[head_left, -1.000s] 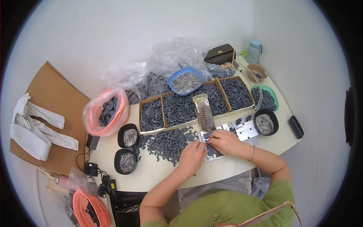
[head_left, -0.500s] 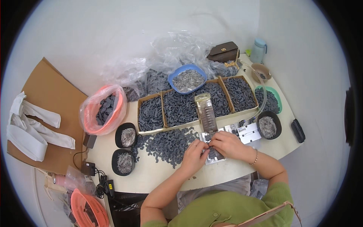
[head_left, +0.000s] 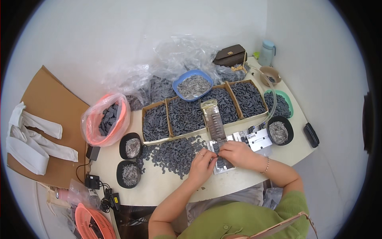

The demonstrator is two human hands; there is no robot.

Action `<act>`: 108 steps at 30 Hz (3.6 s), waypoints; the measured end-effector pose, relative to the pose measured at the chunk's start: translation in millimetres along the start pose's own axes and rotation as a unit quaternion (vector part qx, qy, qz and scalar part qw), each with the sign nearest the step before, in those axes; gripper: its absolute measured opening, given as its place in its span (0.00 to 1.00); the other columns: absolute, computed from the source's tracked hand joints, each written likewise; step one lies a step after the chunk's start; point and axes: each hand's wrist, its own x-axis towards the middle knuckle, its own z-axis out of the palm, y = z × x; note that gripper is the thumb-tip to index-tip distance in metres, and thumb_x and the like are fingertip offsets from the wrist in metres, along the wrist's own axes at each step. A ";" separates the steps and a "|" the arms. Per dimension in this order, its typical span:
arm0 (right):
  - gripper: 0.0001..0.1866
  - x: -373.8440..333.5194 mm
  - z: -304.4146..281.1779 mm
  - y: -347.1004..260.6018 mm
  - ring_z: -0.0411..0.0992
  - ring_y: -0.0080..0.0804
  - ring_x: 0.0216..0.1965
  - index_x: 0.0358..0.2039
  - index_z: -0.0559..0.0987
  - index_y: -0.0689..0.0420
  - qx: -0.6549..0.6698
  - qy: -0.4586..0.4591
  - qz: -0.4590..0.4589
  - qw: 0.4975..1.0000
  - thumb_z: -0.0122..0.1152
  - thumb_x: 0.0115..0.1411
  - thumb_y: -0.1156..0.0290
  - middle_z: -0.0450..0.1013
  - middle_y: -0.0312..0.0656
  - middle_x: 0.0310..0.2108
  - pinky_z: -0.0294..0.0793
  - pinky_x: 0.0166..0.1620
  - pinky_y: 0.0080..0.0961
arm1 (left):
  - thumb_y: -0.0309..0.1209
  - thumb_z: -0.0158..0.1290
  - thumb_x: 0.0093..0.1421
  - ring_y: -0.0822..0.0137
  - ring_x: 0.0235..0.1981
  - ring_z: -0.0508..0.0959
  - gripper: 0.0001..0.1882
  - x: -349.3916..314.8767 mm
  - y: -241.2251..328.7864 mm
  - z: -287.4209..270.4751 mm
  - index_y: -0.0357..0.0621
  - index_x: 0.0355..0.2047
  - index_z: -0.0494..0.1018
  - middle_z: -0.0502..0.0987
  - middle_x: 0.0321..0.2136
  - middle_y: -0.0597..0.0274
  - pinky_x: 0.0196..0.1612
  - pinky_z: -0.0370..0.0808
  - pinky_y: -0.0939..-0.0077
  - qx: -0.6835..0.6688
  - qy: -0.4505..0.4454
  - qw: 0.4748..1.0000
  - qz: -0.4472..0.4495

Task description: The person sorts small metal and plastic components from containers on a table into a specialized tray by hand.

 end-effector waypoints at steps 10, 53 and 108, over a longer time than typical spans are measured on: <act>0.14 -5.3 -12.5 -12.1 0.72 0.36 0.37 0.37 0.80 0.59 -0.016 0.006 0.010 1.000 0.61 0.45 0.77 0.74 0.40 0.35 0.75 0.42 0.29 | 0.21 0.59 0.50 0.57 0.33 0.75 0.08 -0.3 5.7 -3.7 0.40 0.32 0.76 0.73 0.31 0.58 0.36 0.73 0.68 0.061 0.006 0.998 0.023; 0.06 10.2 -3.0 7.9 0.73 0.34 0.32 0.27 0.77 0.56 -0.005 -0.016 -0.042 0.999 0.62 0.48 0.70 0.70 0.37 0.27 0.75 0.33 0.28 | 0.21 0.60 0.50 0.60 0.31 0.76 0.06 -1.0 4.0 -5.2 0.39 0.30 0.77 0.75 0.28 0.58 0.34 0.73 0.71 -0.029 -0.023 0.999 -0.001; 0.13 20.3 -2.2 2.0 0.69 0.30 0.33 0.31 0.76 0.62 -0.209 -0.045 -0.086 0.973 0.56 0.44 0.71 0.67 0.37 0.29 0.72 0.33 0.24 | 0.22 0.58 0.52 0.59 0.30 0.75 0.05 -0.4 -4.6 1.2 0.39 0.31 0.77 0.73 0.28 0.57 0.31 0.73 0.70 -0.019 -0.012 1.000 -0.013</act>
